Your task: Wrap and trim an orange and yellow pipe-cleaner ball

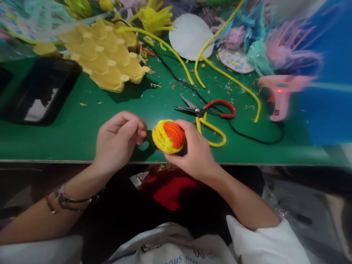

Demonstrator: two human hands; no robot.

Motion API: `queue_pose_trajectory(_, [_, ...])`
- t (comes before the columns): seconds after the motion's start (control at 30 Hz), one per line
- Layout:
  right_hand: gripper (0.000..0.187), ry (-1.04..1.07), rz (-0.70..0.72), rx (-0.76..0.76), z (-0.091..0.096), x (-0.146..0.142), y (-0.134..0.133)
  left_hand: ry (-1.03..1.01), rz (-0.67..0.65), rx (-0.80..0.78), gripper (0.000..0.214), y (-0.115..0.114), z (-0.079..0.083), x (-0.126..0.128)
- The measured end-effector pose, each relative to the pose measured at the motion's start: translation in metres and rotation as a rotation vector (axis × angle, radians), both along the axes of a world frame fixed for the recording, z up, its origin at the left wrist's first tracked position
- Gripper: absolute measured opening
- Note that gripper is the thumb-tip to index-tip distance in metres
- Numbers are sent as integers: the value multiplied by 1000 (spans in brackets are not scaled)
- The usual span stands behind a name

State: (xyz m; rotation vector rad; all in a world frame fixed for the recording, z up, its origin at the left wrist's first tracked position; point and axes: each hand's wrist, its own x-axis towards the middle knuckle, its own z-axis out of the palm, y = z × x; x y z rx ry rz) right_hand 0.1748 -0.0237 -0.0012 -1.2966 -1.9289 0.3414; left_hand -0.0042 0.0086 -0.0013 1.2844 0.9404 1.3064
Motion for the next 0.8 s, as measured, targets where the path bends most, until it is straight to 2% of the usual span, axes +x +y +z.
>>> queue_pose_trajectory(0.03, [53, 1, 4, 2, 0, 0, 0, -10, 7, 6, 11, 1, 1, 1])
queue_pose_trajectory(0.17, [54, 2, 16, -4, 1, 0, -1, 17, 30, -15, 10, 0, 3, 2])
queue_pose_trajectory(0.37, [54, -1, 25, 1, 1, -1, -1, 38, 3, -104, 28, -2, 1, -2])
queue_pose_trajectory(0.7, [54, -4, 32, -20, 0, 0, -1, 16, -46, -54, 50, -2, 2, 0])
queue_pose_trajectory(0.77, [53, -6, 31, -20, 0, 0, -2, 27, -29, -33, 48, -2, 2, 1])
queue_pose_trajectory(0.8, [54, -8, 31, -15, 0, 0, -2, 42, -5, -21, 41, -2, 2, 1])
